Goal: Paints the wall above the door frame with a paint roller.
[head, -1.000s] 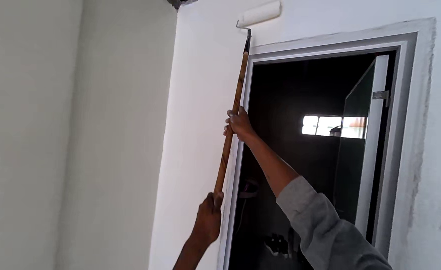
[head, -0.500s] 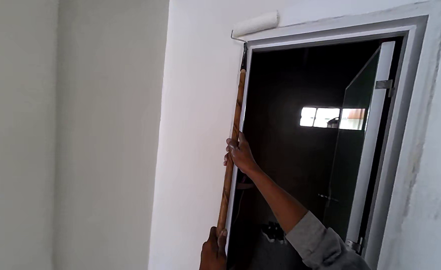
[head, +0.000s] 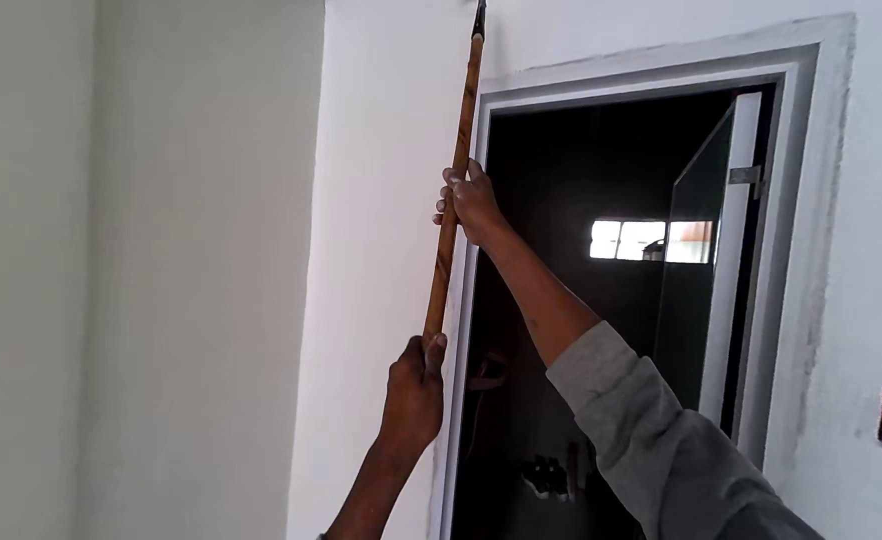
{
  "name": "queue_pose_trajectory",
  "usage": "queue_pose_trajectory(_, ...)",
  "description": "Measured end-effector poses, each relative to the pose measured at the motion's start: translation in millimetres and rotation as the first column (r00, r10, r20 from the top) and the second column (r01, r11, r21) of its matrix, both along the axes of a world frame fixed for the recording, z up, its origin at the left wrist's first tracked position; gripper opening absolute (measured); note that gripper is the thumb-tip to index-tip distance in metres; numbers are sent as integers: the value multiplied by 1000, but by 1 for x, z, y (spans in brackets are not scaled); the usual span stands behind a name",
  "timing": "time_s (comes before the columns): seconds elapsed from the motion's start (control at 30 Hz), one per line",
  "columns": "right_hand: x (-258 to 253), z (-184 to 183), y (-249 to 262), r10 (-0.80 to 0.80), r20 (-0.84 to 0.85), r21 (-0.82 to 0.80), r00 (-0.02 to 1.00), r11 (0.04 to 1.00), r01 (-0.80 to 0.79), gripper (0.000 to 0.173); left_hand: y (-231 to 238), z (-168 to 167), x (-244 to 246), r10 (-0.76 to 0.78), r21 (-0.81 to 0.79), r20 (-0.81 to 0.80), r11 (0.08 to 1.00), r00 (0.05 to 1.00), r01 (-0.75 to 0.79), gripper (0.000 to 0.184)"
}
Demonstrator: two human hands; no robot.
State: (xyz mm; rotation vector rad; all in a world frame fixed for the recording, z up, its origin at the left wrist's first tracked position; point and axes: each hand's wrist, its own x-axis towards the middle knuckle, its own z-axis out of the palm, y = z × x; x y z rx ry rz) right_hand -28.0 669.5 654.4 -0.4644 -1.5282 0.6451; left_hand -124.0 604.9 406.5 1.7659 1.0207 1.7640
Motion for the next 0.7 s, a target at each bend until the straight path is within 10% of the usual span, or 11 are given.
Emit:
queue_pose_trajectory(0.4, 37, -154, -11, -98, 41, -104, 994, 989, 102, 50, 4, -169, 21, -94, -43, 60, 994, 994, 97, 40)
queue_pose_trajectory(0.7, 56, -29, 0, -233, 27, -48, 972, 971, 234, 44, -8, -22, 39, -34, -89, -229, 996, 973, 13, 48)
